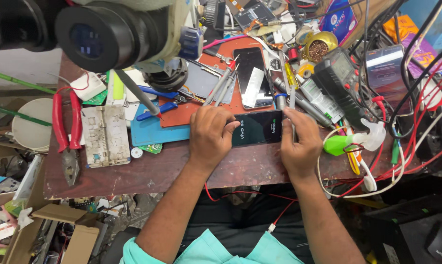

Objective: The person handles a disassembled smartphone, connects a charging cable, and tests the device by powering it on and interacting with the touchscreen. They also handle a second smartphone and compare the two devices while the first phone boots up.

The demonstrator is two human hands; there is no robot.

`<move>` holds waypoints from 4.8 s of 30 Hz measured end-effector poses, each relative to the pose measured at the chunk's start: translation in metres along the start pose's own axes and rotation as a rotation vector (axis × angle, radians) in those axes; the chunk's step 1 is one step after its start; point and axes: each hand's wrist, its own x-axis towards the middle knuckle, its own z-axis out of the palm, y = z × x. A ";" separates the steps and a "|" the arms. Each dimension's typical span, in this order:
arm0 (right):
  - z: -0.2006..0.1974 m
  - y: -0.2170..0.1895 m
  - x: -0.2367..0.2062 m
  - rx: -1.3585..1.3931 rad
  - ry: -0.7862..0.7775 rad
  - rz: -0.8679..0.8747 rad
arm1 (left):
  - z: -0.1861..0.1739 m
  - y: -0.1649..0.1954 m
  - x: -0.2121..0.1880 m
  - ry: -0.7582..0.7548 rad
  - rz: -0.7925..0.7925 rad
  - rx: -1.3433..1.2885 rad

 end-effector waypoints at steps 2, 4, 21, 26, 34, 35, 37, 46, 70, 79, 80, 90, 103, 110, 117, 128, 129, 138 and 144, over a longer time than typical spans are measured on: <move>-0.002 -0.002 0.001 0.014 0.009 0.035 | -0.002 0.000 0.000 -0.001 -0.004 -0.002; -0.003 -0.001 0.002 0.040 0.007 0.074 | -0.002 0.000 0.001 -0.007 -0.011 -0.010; -0.007 0.005 0.002 0.089 -0.012 0.030 | 0.000 0.003 0.001 -0.029 -0.007 0.004; -0.012 0.004 0.005 0.074 -0.117 -0.054 | -0.006 0.003 -0.001 -0.020 -0.032 -0.093; -0.005 -0.003 0.016 -0.054 -0.403 -0.223 | -0.011 -0.003 -0.004 0.001 -0.070 -0.198; -0.005 -0.005 0.016 -0.063 -0.403 -0.222 | -0.012 -0.004 -0.004 -0.004 -0.076 -0.215; -0.007 -0.011 0.018 -0.084 -0.405 -0.218 | -0.012 -0.005 -0.005 -0.017 -0.090 -0.253; -0.018 -0.037 0.057 -0.241 -0.761 -0.205 | -0.012 -0.010 -0.013 -0.006 -0.072 -0.387; 0.032 -0.024 -0.028 1.568 -0.294 0.925 | -0.007 -0.007 -0.012 -0.160 -0.025 -0.382; 0.025 -0.001 -0.026 1.656 -0.503 0.797 | -0.015 -0.002 -0.005 -0.052 0.033 -0.308; 0.026 0.000 -0.028 1.626 -0.511 0.796 | -0.016 0.000 -0.003 -0.020 0.028 -0.277; 0.025 0.006 -0.047 1.427 -0.523 0.704 | -0.022 0.006 -0.002 0.053 0.047 -0.134; 0.023 0.002 -0.042 1.457 -0.554 0.627 | -0.007 -0.007 -0.007 -0.020 0.069 -0.023; 0.028 0.008 -0.042 1.405 -0.555 0.697 | 0.003 -0.016 -0.010 -0.134 0.089 0.092; 0.032 0.014 -0.045 1.359 -0.555 0.745 | 0.004 -0.017 -0.013 -0.145 0.091 0.105; 0.032 0.016 -0.050 1.374 -0.529 0.733 | 0.001 -0.016 -0.013 -0.167 0.094 0.126; 0.032 0.016 -0.050 1.370 -0.526 0.721 | 0.001 -0.016 -0.013 -0.167 0.096 0.116; 0.033 0.016 -0.051 1.381 -0.527 0.713 | 0.000 -0.016 -0.011 -0.172 0.100 0.115; 0.034 0.017 -0.050 1.379 -0.521 0.719 | 0.003 -0.018 -0.009 -0.150 0.117 0.117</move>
